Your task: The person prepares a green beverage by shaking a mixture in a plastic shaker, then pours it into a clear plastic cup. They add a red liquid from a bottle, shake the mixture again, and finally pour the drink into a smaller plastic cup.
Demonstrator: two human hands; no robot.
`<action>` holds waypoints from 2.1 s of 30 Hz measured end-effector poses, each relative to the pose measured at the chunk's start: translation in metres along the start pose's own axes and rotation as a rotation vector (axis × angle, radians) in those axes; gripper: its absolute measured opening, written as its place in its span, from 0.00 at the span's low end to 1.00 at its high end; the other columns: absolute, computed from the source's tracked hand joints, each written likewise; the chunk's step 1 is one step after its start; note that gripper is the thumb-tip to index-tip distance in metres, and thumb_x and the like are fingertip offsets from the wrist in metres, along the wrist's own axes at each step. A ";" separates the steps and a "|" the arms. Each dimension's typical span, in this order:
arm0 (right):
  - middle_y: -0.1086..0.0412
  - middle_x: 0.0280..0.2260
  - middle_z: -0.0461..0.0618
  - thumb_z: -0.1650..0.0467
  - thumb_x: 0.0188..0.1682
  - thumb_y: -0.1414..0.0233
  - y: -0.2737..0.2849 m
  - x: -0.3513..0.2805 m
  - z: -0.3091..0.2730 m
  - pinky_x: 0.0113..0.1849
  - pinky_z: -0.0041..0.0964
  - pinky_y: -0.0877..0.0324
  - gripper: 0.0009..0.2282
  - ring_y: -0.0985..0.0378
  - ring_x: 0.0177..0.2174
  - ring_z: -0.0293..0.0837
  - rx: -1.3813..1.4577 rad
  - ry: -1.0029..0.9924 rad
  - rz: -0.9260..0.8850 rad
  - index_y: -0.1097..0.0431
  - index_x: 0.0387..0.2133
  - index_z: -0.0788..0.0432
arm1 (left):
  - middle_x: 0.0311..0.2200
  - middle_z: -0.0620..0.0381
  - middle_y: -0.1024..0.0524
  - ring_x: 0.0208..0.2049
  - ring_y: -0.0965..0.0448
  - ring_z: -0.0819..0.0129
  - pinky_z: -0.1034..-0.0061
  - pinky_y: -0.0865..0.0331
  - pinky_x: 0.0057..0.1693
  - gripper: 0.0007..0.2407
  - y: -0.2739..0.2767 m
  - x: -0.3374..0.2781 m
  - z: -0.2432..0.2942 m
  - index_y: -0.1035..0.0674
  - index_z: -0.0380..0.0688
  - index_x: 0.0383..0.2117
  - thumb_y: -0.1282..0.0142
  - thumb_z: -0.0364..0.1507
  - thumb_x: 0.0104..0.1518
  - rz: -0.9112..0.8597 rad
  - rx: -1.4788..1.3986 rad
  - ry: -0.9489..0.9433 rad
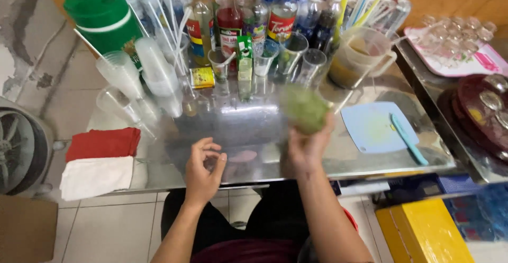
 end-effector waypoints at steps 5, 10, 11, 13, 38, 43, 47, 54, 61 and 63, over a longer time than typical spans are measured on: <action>0.50 0.59 0.55 0.63 0.45 0.40 -0.021 0.005 0.009 0.47 0.70 0.29 0.45 0.34 0.53 0.52 -0.457 -0.073 -0.252 0.67 0.72 0.40 | 0.42 0.48 0.21 0.39 0.16 0.56 0.59 0.23 0.47 0.20 -0.003 0.004 -0.001 0.33 0.38 0.55 0.42 0.32 0.59 -0.006 0.064 -0.020; 0.27 0.45 0.53 0.56 0.47 0.42 -0.034 0.008 -0.001 0.37 0.47 0.19 0.24 0.19 0.40 0.49 -0.032 -0.075 -0.107 0.34 0.51 0.56 | 0.39 0.50 0.20 0.36 0.16 0.59 0.62 0.24 0.44 0.18 0.004 0.000 0.005 0.31 0.38 0.53 0.43 0.32 0.60 0.071 0.033 -0.067; 0.27 0.45 0.53 0.56 0.47 0.42 -0.027 0.015 0.000 0.37 0.47 0.19 0.24 0.19 0.40 0.49 -0.034 -0.072 -0.100 0.34 0.51 0.56 | 0.39 0.50 0.20 0.36 0.16 0.59 0.62 0.24 0.44 0.18 0.002 -0.001 0.004 0.31 0.38 0.53 0.43 0.32 0.60 0.065 0.031 -0.062; 0.36 0.51 0.68 0.60 0.42 0.32 -0.026 0.029 0.001 0.40 0.71 0.24 0.47 0.22 0.43 0.60 -0.598 0.012 -0.224 0.62 0.70 0.47 | 0.38 0.52 0.20 0.34 0.16 0.60 0.64 0.23 0.44 0.17 0.002 0.001 0.007 0.31 0.38 0.52 0.43 0.29 0.60 0.068 0.051 -0.093; 0.34 0.58 0.55 0.52 0.49 0.44 0.009 0.036 0.021 0.56 0.66 0.32 0.33 0.26 0.54 0.57 0.052 0.022 -0.229 0.45 0.66 0.44 | 0.39 0.50 0.19 0.37 0.15 0.59 0.60 0.26 0.47 0.16 0.007 -0.007 0.007 0.32 0.39 0.53 0.45 0.33 0.62 0.050 0.031 -0.108; 0.42 0.53 0.66 0.66 0.42 0.30 -0.012 0.020 -0.002 0.39 0.75 0.26 0.50 0.27 0.45 0.61 -0.652 0.043 -0.150 0.66 0.69 0.40 | 0.38 0.49 0.19 0.36 0.15 0.58 0.61 0.25 0.46 0.15 0.005 -0.002 0.013 0.31 0.39 0.51 0.44 0.31 0.62 0.049 0.045 -0.139; 0.30 0.44 0.54 0.54 0.43 0.39 -0.026 0.033 -0.011 0.45 0.59 0.22 0.29 0.21 0.44 0.54 -0.185 -0.050 -0.216 0.38 0.56 0.50 | 0.38 0.51 0.19 0.35 0.15 0.59 0.63 0.24 0.45 0.16 0.004 -0.002 0.006 0.31 0.40 0.52 0.44 0.30 0.61 0.040 0.036 -0.147; 0.39 0.45 0.57 0.65 0.48 0.36 -0.009 0.030 -0.008 0.36 0.55 0.24 0.39 0.26 0.39 0.51 -0.481 0.098 -0.125 0.60 0.65 0.42 | 0.37 0.53 0.19 0.34 0.16 0.61 0.65 0.23 0.44 0.16 0.001 -0.002 0.008 0.31 0.41 0.52 0.42 0.30 0.60 0.046 0.053 -0.160; 0.44 0.52 0.57 0.63 0.48 0.35 0.005 0.061 -0.016 0.43 0.59 0.25 0.43 0.32 0.46 0.52 -0.235 0.142 -0.041 0.67 0.65 0.43 | 0.37 0.55 0.19 0.34 0.16 0.63 0.67 0.22 0.43 0.15 0.003 -0.004 0.006 0.30 0.42 0.51 0.42 0.29 0.60 0.049 0.067 -0.143; 0.42 0.53 0.63 0.65 0.47 0.32 -0.004 0.055 -0.021 0.43 0.62 0.24 0.45 0.29 0.47 0.56 -0.497 0.187 -0.160 0.65 0.67 0.43 | 0.37 0.54 0.19 0.35 0.16 0.62 0.66 0.22 0.43 0.15 0.002 -0.005 0.007 0.30 0.42 0.51 0.42 0.29 0.60 0.035 0.067 -0.137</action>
Point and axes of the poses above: each hand's wrist, its own x-axis towards the middle knuckle, its own y-axis out of the back of the hand, z = x × y, the point moved 10 cm from there along x, towards the middle knuckle
